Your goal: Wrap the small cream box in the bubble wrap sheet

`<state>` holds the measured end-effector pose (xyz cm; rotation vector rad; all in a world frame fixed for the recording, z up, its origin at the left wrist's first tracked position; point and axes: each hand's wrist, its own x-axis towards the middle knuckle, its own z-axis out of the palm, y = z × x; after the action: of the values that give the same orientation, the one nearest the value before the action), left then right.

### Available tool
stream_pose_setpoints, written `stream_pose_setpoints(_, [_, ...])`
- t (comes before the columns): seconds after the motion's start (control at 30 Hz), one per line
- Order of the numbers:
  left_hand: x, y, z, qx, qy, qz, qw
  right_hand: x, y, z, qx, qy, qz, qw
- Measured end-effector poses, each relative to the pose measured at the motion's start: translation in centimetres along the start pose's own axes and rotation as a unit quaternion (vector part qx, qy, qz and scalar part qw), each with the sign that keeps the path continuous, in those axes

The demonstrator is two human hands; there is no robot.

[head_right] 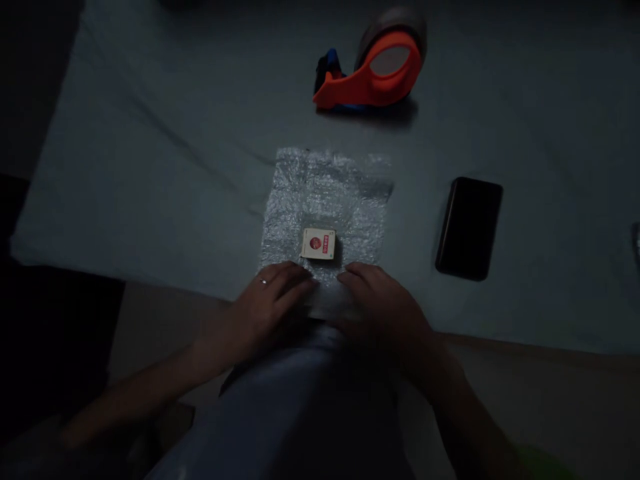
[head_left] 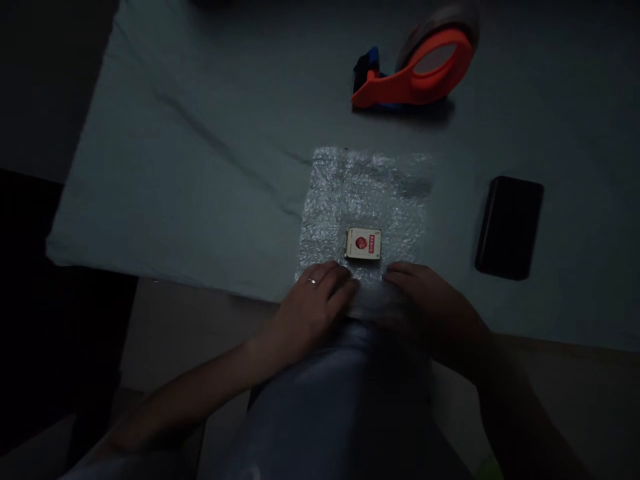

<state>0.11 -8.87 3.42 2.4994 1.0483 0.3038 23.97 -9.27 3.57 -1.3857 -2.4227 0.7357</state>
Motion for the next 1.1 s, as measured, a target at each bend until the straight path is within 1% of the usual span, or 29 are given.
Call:
stream_pose_setpoints(0.03, [-0.1,-0.3,-0.2,-0.002,0.02,-0.007,1.0,-0.2,0.2,0.1,-0.009,0.003,0.003,1.0])
stream_pose_setpoints(0.1, [0.0,-0.8,-0.7,-0.015,0.053,-0.021,0.998,-0.1,0.6,0.0,-0.003,0.033,0.015,0.999])
stream_pose_setpoints(0.23, [1.6,-1.8,-1.7,-0.049,0.115,-0.057,0.99,1.3,0.9,-0.7,0.061,0.113,0.048,0.991])
stream_pose_setpoints(0.3, [2.7,-2.3,-1.8,-0.067,0.162,-0.077,0.982,2.2,0.9,-1.0,0.081,0.148,0.069,0.983])
stream_pose_setpoints(0.33, [3.3,-2.6,-1.7,-0.084,0.175,-0.086,0.977,2.6,0.9,-1.1,0.086,0.162,0.081,0.98])
stream_pose_setpoints(0.4, [4.4,-3.2,-1.2,-0.149,0.187,-0.1,0.966,3.4,1.0,-1.0,0.092,0.178,0.103,0.974])
stream_pose_setpoints(0.5, [5.6,-3.8,-0.3,-0.279,0.171,-0.134,0.936,4.0,1.2,-0.7,0.079,0.183,0.142,0.97])
stream_pose_setpoints(0.57, [6.0,-4.0,-0.1,-0.328,0.15,-0.159,0.919,4.1,1.3,-0.4,0.061,0.186,0.155,0.968])
stream_pose_setpoints(0.6, [6.2,-4.1,-0.1,-0.336,0.14,-0.167,0.916,4.1,1.3,-0.2,0.048,0.198,0.153,0.967])
stream_pose_setpoints(0.67, [6.4,-4.3,-0.3,-0.338,0.123,-0.178,0.916,4.1,1.2,0.0,0.004,0.252,0.118,0.96])
stream_pose_setpoints(0.73, [6.5,-4.4,-0.6,-0.342,0.105,-0.179,0.916,4.1,0.8,0.2,-0.054,0.298,0.048,0.952])
stream_pose_setpoints(0.77, [6.6,-4.4,-0.7,-0.347,0.097,-0.177,0.916,4.2,0.5,0.4,-0.079,0.3,0.006,0.951])
stream_pose_setpoints(0.8, [6.7,-4.5,-0.9,-0.352,0.09,-0.177,0.915,4.3,0.1,0.5,-0.098,0.283,-0.033,0.954])
stream_pose_setpoints(0.83, [6.7,-4.5,-1.0,-0.356,0.081,-0.178,0.914,4.4,-0.3,0.6,-0.113,0.253,-0.062,0.959])
stream_pose_setpoints(0.87, [6.8,-4.6,-1.2,-0.36,0.073,-0.182,0.912,4.6,-0.6,0.8,-0.123,0.22,-0.079,0.965])
stream_pose_setpoints(0.93, [6.7,-4.6,-1.9,-0.36,0.058,-0.195,0.911,4.9,-1.1,1.1,-0.135,0.174,-0.089,0.971])
stream_pose_setpoints(1.0, [6.2,-4.6,-2.7,-0.34,0.054,-0.214,0.914,5.2,-1.2,1.4,-0.141,0.162,-0.083,0.973])
stream_pose_setpoints(1.1, [4.9,-5.1,-3.9,-0.284,0.035,-0.253,0.924,5.3,-1.0,1.6,-0.138,0.17,-0.074,0.973])
